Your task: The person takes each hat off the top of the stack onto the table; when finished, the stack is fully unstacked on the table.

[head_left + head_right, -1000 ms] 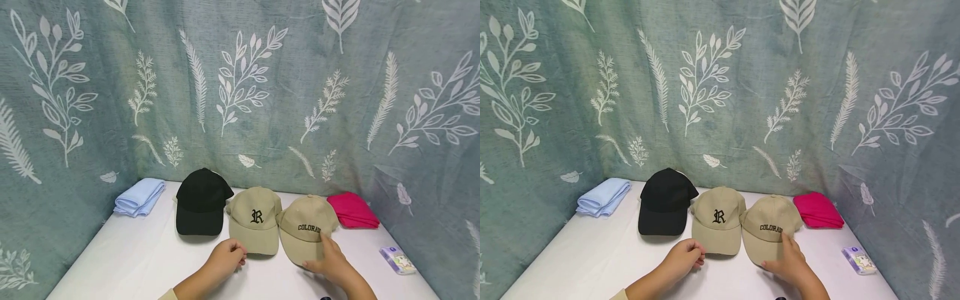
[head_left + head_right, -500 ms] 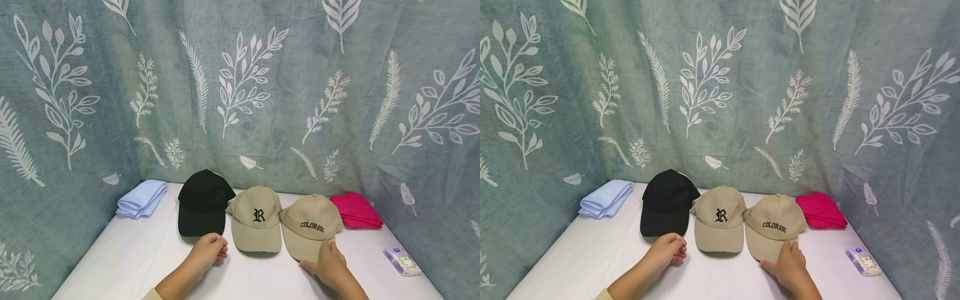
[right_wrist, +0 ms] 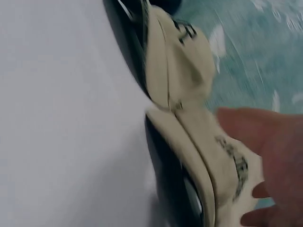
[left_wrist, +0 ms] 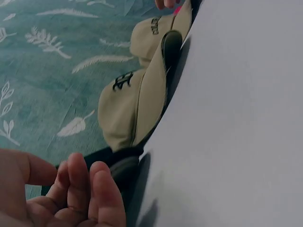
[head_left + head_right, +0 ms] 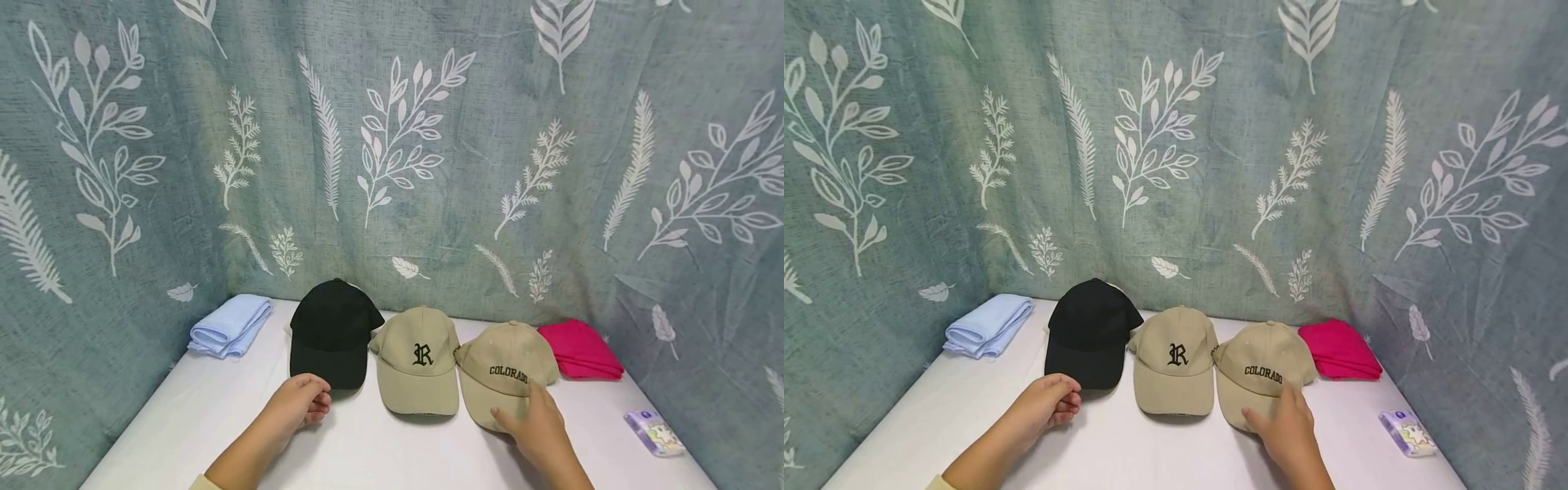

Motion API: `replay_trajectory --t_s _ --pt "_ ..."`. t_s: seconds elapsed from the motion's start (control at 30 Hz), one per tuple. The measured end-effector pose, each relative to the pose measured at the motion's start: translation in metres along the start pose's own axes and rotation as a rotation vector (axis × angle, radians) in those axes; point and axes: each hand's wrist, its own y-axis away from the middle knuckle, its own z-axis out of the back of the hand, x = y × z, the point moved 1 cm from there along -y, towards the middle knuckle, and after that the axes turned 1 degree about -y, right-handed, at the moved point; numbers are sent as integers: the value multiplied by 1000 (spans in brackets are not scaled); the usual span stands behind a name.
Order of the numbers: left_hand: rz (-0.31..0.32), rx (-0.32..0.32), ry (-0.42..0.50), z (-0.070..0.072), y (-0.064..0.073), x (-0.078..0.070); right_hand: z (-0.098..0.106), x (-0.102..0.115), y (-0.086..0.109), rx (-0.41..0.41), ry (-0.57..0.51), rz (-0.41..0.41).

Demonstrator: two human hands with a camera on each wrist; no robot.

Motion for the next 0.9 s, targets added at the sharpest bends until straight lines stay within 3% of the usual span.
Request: replay_trajectory --t_s 0.23,0.5,0.67,0.9 --pt "38 -116 15 29 0 7 -10 41 -2 -60 -105 111" --pt "52 -217 42 40 -7 15 -37 84 -13 -54 -157 207" --pt "43 -205 79 40 -11 19 -52 105 -26 -30 -198 230" --pt "52 -167 161 44 -14 23 -75 129 -42 -83 -250 273"
